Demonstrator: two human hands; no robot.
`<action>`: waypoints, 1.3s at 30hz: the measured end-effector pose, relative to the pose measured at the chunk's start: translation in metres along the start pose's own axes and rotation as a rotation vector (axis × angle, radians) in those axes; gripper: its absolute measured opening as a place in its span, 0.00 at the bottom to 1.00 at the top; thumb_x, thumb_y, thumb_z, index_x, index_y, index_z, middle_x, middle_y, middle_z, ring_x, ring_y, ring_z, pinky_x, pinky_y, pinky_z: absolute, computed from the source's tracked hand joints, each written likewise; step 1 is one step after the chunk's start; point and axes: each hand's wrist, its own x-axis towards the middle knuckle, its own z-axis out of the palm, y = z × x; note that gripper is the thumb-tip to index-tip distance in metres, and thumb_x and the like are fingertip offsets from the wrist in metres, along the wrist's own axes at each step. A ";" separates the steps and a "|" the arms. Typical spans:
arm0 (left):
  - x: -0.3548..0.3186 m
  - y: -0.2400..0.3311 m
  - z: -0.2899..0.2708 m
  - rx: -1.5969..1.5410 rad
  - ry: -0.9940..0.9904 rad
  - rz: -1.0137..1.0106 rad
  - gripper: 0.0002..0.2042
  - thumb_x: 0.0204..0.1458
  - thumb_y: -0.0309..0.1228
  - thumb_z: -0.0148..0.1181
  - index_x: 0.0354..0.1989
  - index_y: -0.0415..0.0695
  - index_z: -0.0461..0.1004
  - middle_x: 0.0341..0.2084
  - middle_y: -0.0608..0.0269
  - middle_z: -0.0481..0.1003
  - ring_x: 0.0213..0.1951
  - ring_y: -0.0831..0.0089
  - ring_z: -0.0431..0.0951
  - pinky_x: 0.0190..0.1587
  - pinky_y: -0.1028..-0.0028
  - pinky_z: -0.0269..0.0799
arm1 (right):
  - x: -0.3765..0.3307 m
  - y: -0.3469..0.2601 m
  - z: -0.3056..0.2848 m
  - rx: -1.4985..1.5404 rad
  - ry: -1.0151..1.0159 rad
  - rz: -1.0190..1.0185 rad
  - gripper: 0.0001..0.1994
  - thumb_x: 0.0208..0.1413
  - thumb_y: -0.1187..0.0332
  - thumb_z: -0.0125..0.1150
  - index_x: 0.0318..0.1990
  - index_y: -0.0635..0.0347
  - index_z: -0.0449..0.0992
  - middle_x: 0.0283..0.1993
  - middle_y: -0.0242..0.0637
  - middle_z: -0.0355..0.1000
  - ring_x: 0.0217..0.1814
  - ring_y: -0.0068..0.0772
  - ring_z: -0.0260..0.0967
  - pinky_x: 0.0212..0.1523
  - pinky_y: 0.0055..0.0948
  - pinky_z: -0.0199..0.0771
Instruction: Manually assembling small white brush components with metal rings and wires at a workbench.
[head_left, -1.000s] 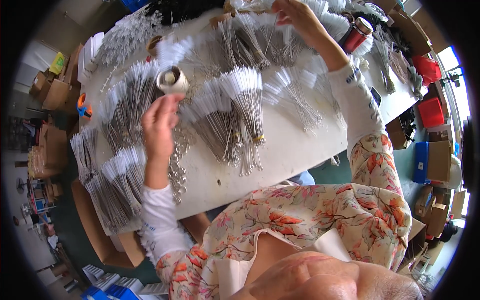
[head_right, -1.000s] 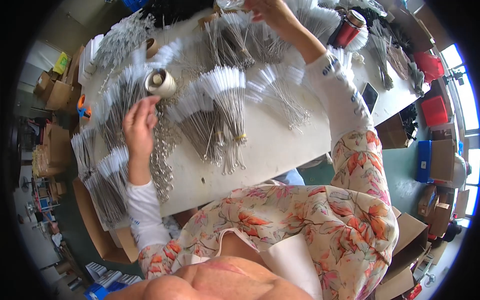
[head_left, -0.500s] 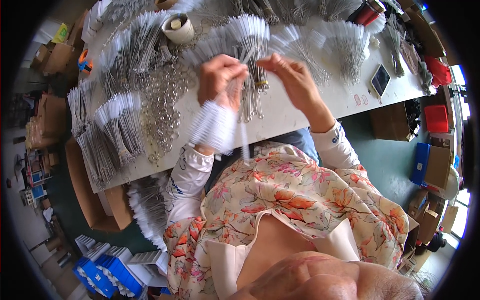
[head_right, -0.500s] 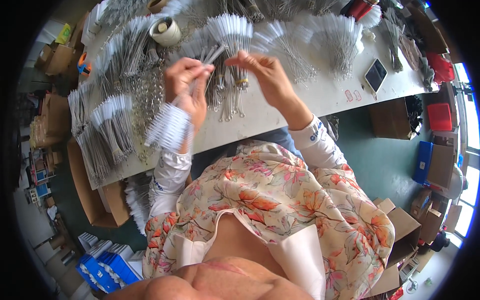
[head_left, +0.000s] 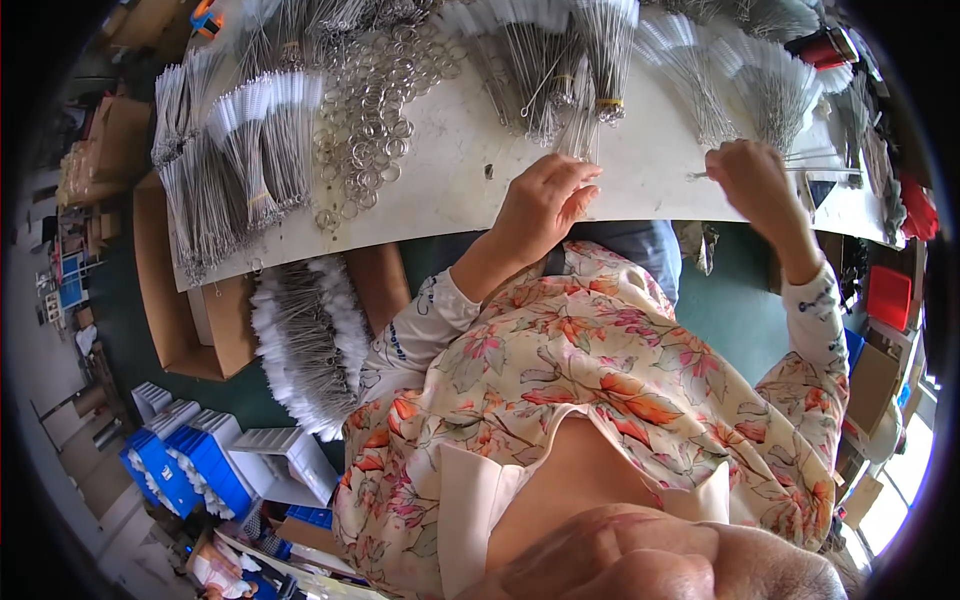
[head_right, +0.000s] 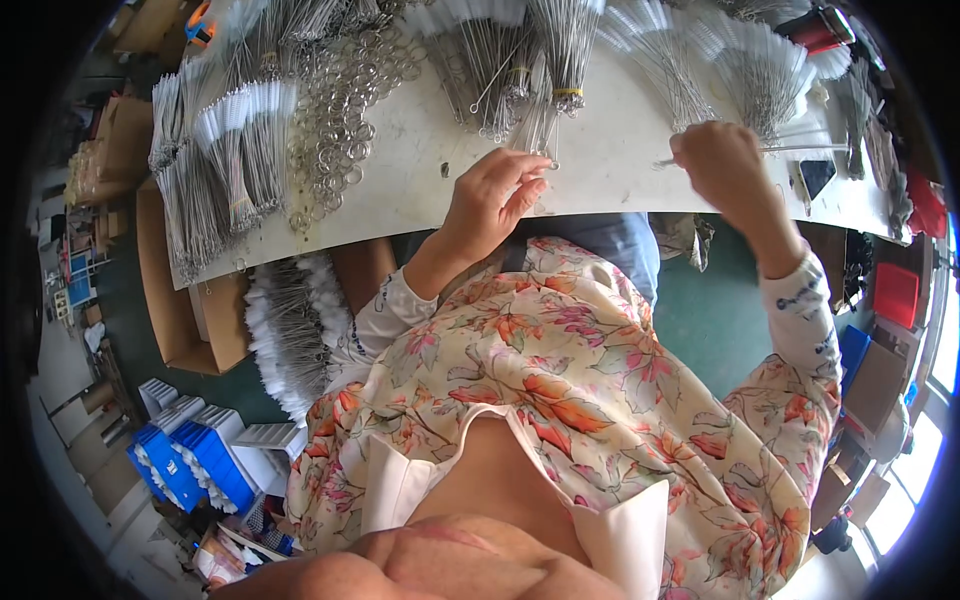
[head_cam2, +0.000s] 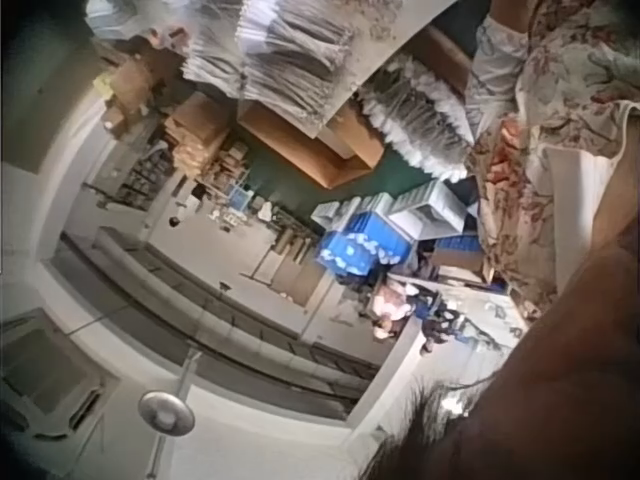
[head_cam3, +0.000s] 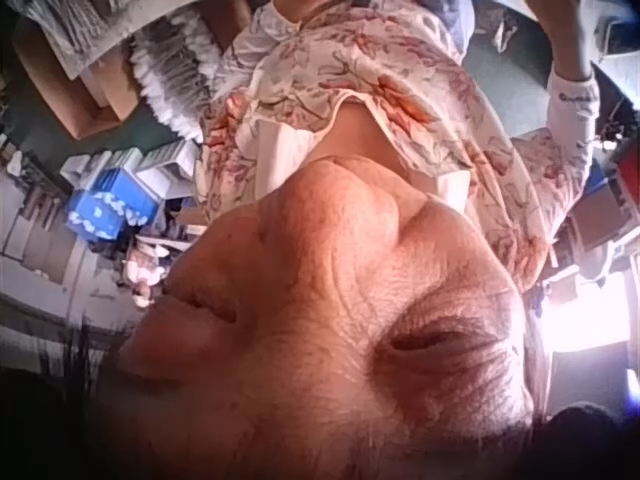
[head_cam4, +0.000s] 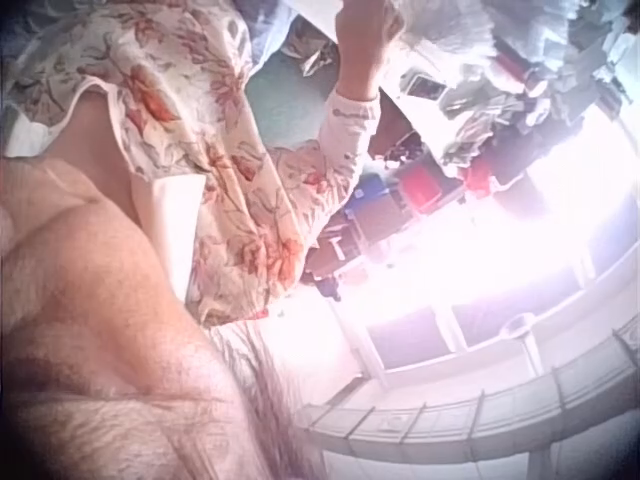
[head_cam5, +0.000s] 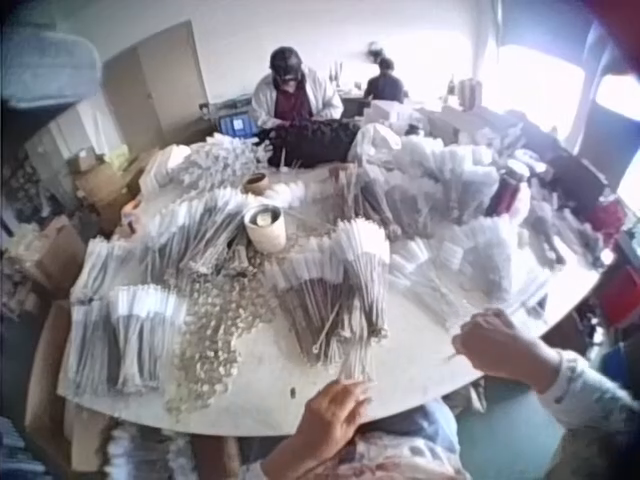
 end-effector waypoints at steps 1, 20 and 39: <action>0.000 0.001 0.003 -0.050 -0.013 -0.045 0.14 0.45 0.24 0.61 0.42 0.42 0.71 0.31 0.59 0.72 0.28 0.68 0.74 0.32 0.73 0.72 | -0.003 -0.002 0.015 -0.549 0.026 -0.036 0.04 0.44 0.71 0.56 0.21 0.56 0.74 0.22 0.32 0.70 0.28 0.27 0.70 0.28 0.26 0.66; 0.018 0.035 -0.069 0.228 -0.104 0.166 0.08 0.43 0.23 0.61 0.33 0.41 0.72 0.31 0.58 0.73 0.32 0.61 0.74 0.33 0.68 0.71 | 0.022 -0.085 -0.003 1.141 -0.306 -0.109 0.07 0.53 0.69 0.56 0.31 0.64 0.76 0.21 0.32 0.70 0.22 0.18 0.66 0.22 0.21 0.63; 0.040 0.036 -0.100 -1.084 0.277 -0.540 0.07 0.57 0.30 0.51 0.39 0.38 0.68 0.33 0.63 0.72 0.32 0.79 0.70 0.40 0.78 0.67 | 0.058 -0.147 -0.019 1.458 0.472 -0.308 0.06 0.52 0.70 0.60 0.32 0.65 0.76 0.33 0.35 0.70 0.33 0.21 0.68 0.33 0.22 0.68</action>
